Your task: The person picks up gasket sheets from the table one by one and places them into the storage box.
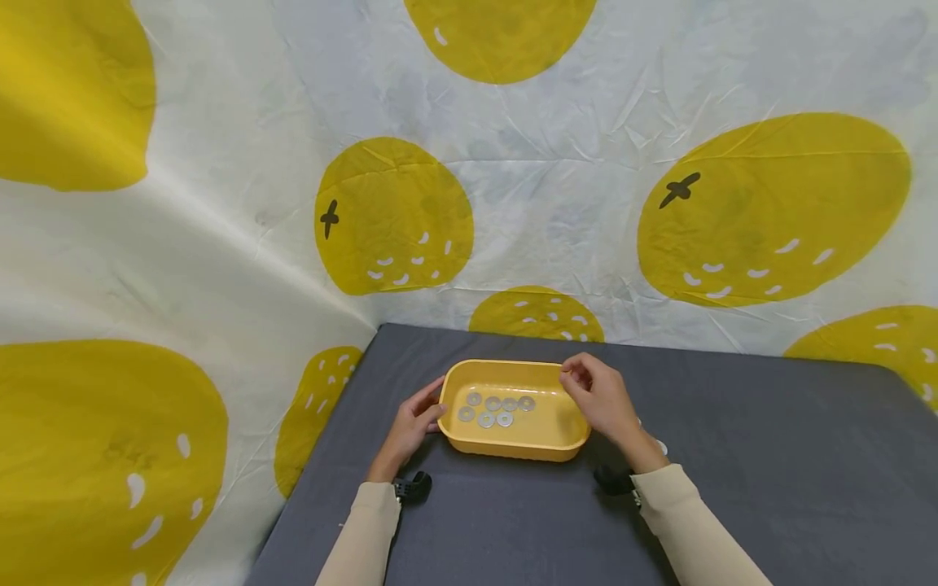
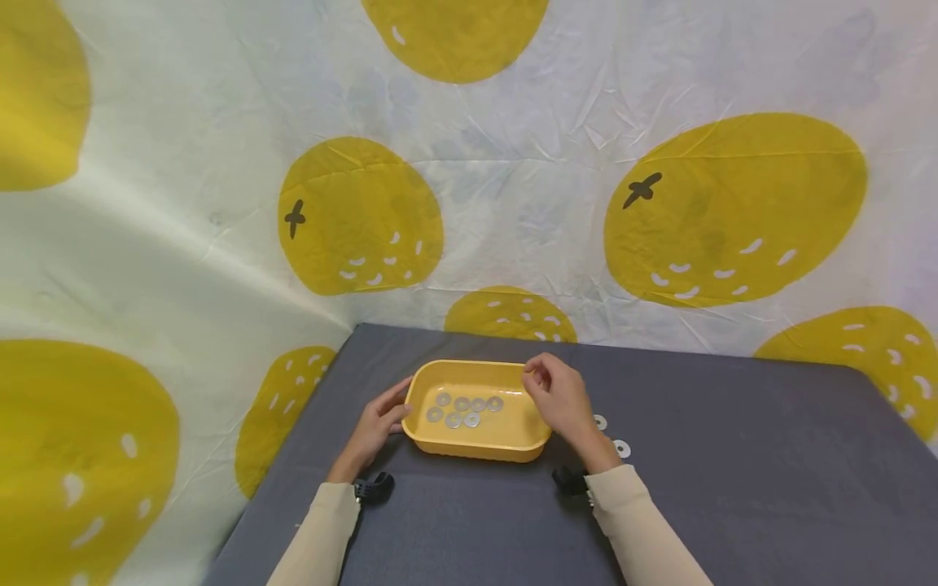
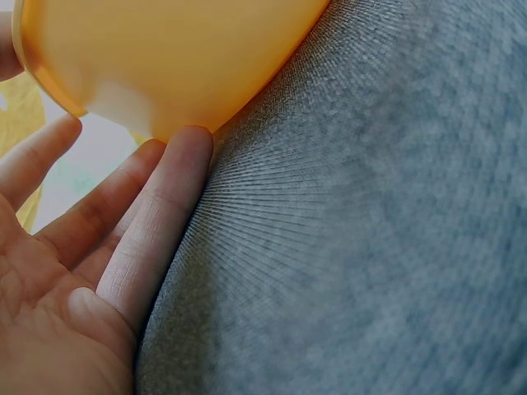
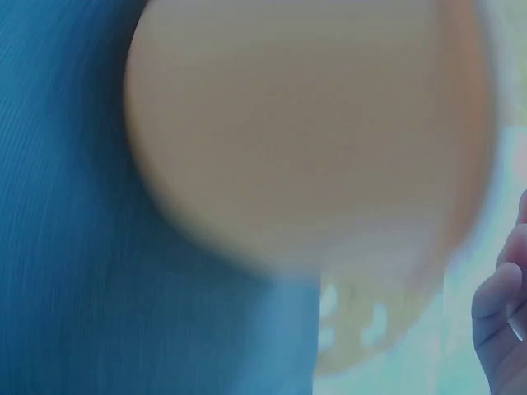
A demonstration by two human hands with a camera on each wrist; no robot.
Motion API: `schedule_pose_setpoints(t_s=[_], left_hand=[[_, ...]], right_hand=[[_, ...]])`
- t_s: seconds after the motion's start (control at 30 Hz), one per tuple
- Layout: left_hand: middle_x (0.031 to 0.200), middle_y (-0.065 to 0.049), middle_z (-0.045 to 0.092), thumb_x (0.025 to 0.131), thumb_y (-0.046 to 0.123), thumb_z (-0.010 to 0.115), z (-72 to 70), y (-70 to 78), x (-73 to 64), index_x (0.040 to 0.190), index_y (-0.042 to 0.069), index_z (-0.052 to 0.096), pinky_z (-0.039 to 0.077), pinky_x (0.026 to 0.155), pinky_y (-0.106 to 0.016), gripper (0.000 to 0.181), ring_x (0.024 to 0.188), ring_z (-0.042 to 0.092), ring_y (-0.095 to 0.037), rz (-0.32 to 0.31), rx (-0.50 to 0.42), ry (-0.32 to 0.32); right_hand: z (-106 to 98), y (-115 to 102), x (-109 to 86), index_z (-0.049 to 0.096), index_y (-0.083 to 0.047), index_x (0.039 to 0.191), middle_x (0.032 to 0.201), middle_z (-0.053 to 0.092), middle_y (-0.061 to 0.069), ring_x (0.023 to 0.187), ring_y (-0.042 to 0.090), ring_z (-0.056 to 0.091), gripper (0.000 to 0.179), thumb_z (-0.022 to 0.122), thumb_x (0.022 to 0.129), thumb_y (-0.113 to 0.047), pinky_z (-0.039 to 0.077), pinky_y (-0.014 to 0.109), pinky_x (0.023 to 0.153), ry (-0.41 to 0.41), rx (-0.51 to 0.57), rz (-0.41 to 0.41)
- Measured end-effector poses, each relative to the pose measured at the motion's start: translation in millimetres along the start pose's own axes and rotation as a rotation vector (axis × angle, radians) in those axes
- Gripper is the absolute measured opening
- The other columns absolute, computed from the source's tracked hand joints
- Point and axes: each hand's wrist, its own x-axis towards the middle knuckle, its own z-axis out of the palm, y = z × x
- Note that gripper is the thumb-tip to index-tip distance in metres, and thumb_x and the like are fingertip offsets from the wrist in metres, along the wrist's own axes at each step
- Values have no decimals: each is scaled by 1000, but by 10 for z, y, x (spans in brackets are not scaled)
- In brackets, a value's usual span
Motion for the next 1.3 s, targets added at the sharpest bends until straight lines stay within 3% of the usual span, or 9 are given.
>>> schedule_pose_setpoints(t_s=[0.27, 0.47, 0.63, 0.8, 0.97, 1.3], left_hand=[[130, -13, 66, 101, 21, 65, -7, -20, 8, 152, 31, 51, 63, 81, -36, 54, 109, 68, -25, 7, 4, -4], [131, -18, 63, 101, 21, 64, -8, -21, 10, 154, 27, 49, 63, 81, -34, 55, 108, 68, -25, 25, 8, -10], [129, -19, 64, 101, 20, 64, -2, -16, 10, 152, 28, 51, 63, 81, -34, 54, 110, 67, -30, 15, -10, -4], [129, -19, 65, 100, 19, 65, 2, -15, 1, 151, 28, 52, 63, 81, -36, 54, 113, 66, -35, 8, -11, -4], [129, -17, 65, 99, 21, 67, 8, -2, -16, 151, 30, 53, 63, 82, -36, 54, 112, 66, -33, -1, -10, 4], [127, -17, 65, 99, 23, 68, 13, 2, -15, 151, 29, 53, 63, 83, -35, 55, 111, 66, -30, -15, -19, 7]], right_hand=[[-643, 396, -311, 68, -11, 106, 82, 62, 3, 66, 8, 51, 13, 68, 99, -22, 44, 25, 57, -64, -119, 93], [-924, 573, -540, 67, -6, 109, 86, 60, 2, 69, 7, 51, 19, 70, 97, -21, 43, 26, 57, -222, -227, 161], [-1012, 740, -627, 68, -6, 106, 84, 58, -2, 68, 4, 49, 19, 74, 93, -18, 40, 25, 58, -353, -263, 155], [-1032, 858, -653, 68, -10, 99, 83, 57, -3, 70, 3, 47, 21, 80, 87, -23, 39, 25, 62, -422, -286, 153], [-1017, 899, -662, 68, -12, 93, 82, 58, -3, 73, 5, 48, 20, 83, 84, -23, 41, 27, 64, -432, -314, 129], [-991, 869, -659, 65, -11, 90, 81, 57, -2, 75, 11, 50, 21, 83, 83, -18, 41, 29, 66, -425, -327, 167]])
